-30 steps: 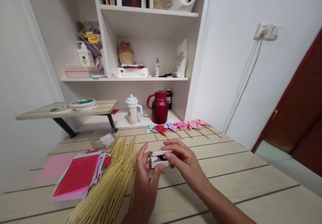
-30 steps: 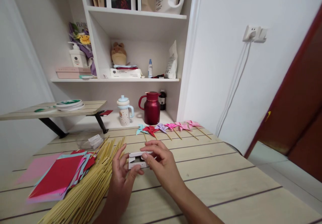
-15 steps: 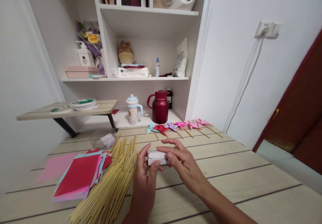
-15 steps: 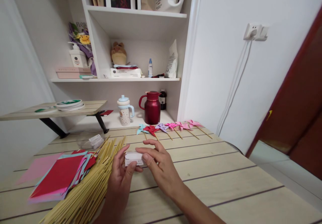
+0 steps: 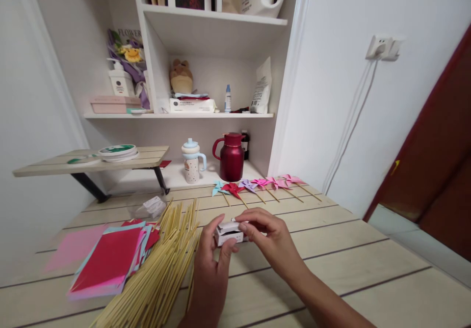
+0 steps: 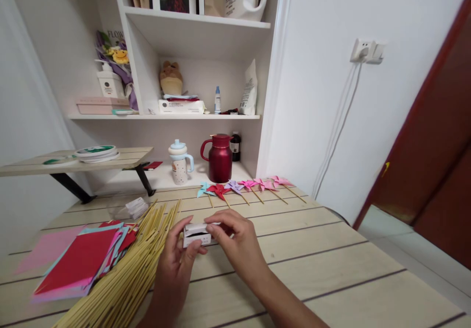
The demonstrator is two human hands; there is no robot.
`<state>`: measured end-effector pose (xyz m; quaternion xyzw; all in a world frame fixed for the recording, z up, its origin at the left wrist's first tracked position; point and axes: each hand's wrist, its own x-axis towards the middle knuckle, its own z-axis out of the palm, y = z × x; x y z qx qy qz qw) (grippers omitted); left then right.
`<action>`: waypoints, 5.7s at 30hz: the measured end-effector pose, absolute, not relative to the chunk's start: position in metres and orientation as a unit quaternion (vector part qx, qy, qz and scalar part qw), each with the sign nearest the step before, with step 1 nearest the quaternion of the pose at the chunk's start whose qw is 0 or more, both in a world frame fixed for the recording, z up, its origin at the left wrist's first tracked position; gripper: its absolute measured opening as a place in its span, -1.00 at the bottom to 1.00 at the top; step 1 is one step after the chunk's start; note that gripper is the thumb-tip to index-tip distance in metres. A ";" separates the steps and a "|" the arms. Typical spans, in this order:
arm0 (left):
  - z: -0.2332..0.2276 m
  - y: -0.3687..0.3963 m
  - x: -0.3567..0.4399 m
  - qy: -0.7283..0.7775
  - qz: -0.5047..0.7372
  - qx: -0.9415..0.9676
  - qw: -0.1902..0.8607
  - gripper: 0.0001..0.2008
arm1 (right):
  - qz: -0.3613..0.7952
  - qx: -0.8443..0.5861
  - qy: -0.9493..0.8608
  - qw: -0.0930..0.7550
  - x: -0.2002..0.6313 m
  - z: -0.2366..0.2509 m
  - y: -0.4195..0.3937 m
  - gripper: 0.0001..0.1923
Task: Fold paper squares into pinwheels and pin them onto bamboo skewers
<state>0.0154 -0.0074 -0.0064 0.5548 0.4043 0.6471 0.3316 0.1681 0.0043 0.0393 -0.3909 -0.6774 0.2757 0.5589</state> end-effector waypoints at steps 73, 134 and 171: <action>0.000 -0.003 0.008 0.403 0.625 0.643 0.185 -0.81 | -0.072 -0.286 -0.825 0.482 0.179 0.031 0.013 -0.73; 0.107 0.085 -0.194 0.668 0.180 0.686 -0.225 -0.64 | 0.331 -0.542 -0.507 0.584 0.242 -0.039 0.104 -0.67; -0.016 0.019 0.006 0.478 0.166 0.857 -0.094 -0.55 | 0.386 -0.497 -0.609 0.483 0.191 -0.025 0.075 -0.82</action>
